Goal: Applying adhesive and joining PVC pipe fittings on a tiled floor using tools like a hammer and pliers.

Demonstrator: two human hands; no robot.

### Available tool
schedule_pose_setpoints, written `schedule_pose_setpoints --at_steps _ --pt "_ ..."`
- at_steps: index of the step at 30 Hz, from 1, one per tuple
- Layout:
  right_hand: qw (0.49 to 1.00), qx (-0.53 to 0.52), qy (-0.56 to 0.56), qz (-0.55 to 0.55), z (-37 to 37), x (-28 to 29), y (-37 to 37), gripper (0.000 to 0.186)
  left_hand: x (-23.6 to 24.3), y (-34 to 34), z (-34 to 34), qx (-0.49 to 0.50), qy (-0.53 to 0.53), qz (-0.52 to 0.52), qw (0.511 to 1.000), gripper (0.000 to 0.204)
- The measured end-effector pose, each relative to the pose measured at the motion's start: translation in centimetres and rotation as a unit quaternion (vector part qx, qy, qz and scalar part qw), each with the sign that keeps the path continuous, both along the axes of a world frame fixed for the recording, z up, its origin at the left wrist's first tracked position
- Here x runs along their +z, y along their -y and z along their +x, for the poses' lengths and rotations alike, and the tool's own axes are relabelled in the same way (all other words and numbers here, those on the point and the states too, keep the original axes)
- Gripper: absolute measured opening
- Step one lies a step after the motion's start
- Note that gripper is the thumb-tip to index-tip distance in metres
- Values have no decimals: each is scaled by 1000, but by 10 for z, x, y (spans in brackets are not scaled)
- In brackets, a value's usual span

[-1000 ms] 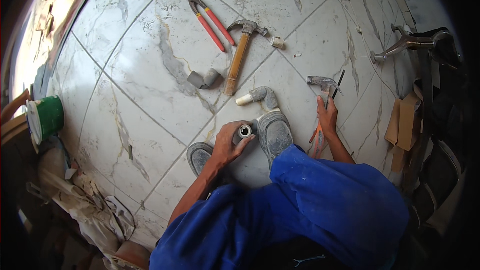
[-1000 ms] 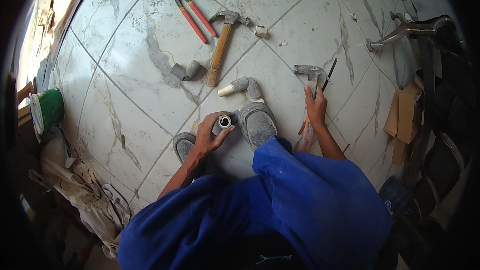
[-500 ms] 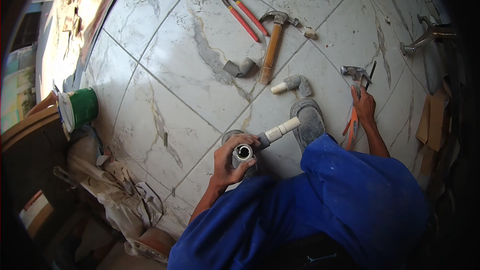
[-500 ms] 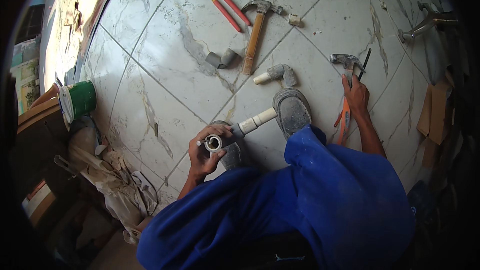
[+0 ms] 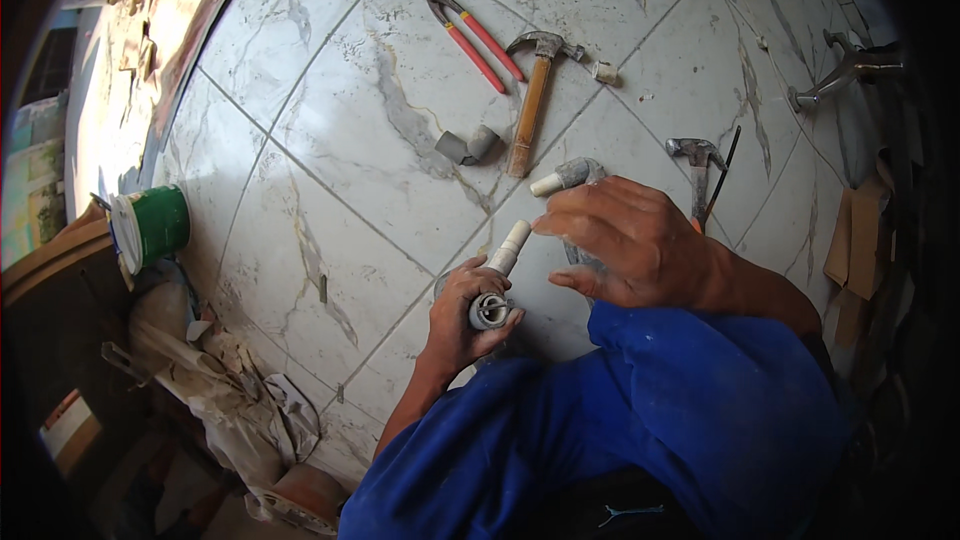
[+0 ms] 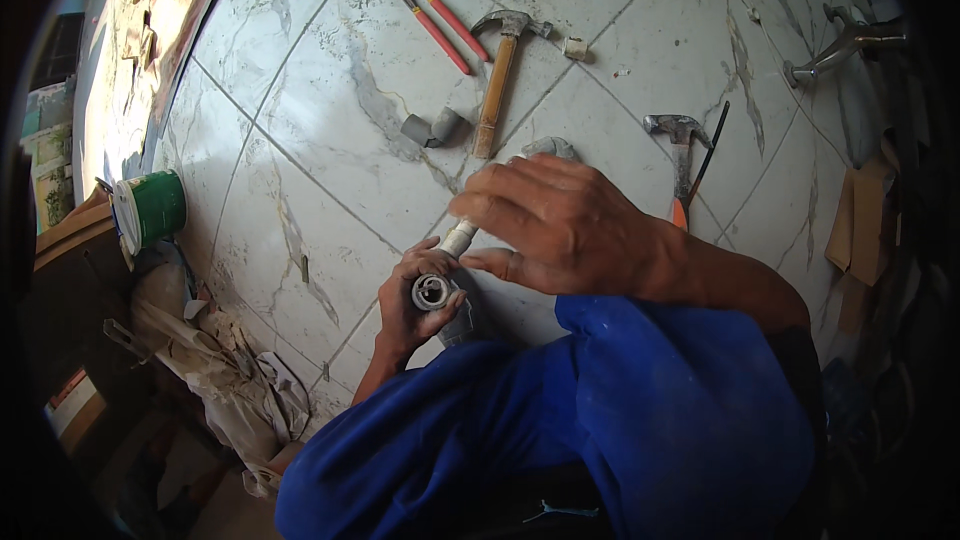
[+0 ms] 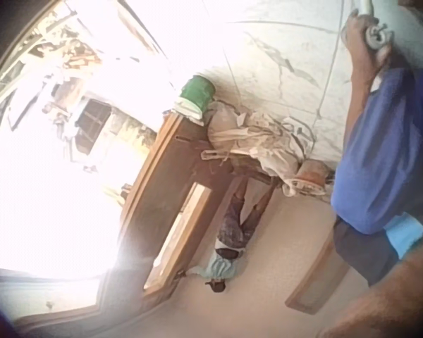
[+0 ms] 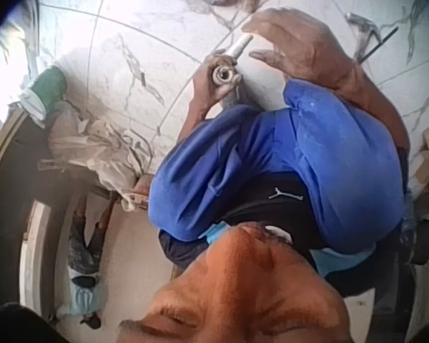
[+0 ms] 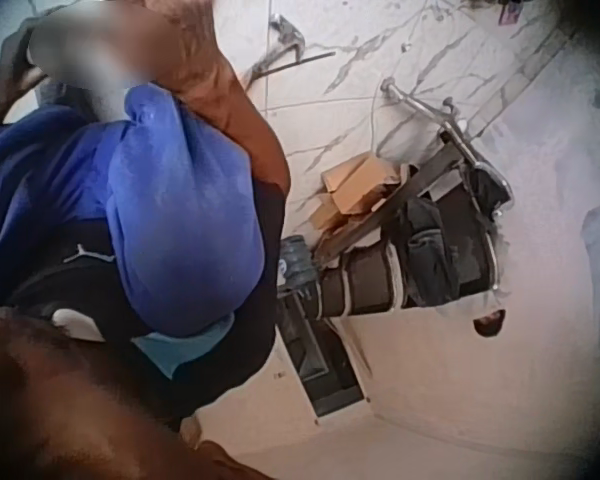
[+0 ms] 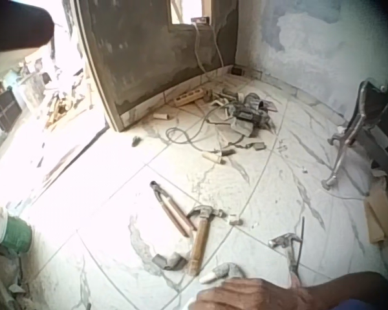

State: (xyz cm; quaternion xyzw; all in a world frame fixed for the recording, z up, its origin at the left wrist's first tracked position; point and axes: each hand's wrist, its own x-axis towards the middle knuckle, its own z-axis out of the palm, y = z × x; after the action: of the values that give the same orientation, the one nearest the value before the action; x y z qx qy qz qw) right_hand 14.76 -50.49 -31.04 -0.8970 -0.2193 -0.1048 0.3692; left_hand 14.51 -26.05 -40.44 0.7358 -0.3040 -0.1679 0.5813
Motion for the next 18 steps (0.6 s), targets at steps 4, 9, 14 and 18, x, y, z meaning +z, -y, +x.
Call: schedule_pose_setpoints --at_steps 4,9,14,18 --pt "978 188 -16 -90 16 12 -27 22 13 11 -2 40 38 73 996 37" --pt "937 263 -93 -209 15 3 -36 15 8 15 -1 112 181 52 976 37" --pt "947 259 22 -189 9 -6 -33 12 12 13 -13 131 113 21 985 30" --pt "953 240 85 -166 -3 -17 -33 12 15 11 -21 121 8 -7 993 29"
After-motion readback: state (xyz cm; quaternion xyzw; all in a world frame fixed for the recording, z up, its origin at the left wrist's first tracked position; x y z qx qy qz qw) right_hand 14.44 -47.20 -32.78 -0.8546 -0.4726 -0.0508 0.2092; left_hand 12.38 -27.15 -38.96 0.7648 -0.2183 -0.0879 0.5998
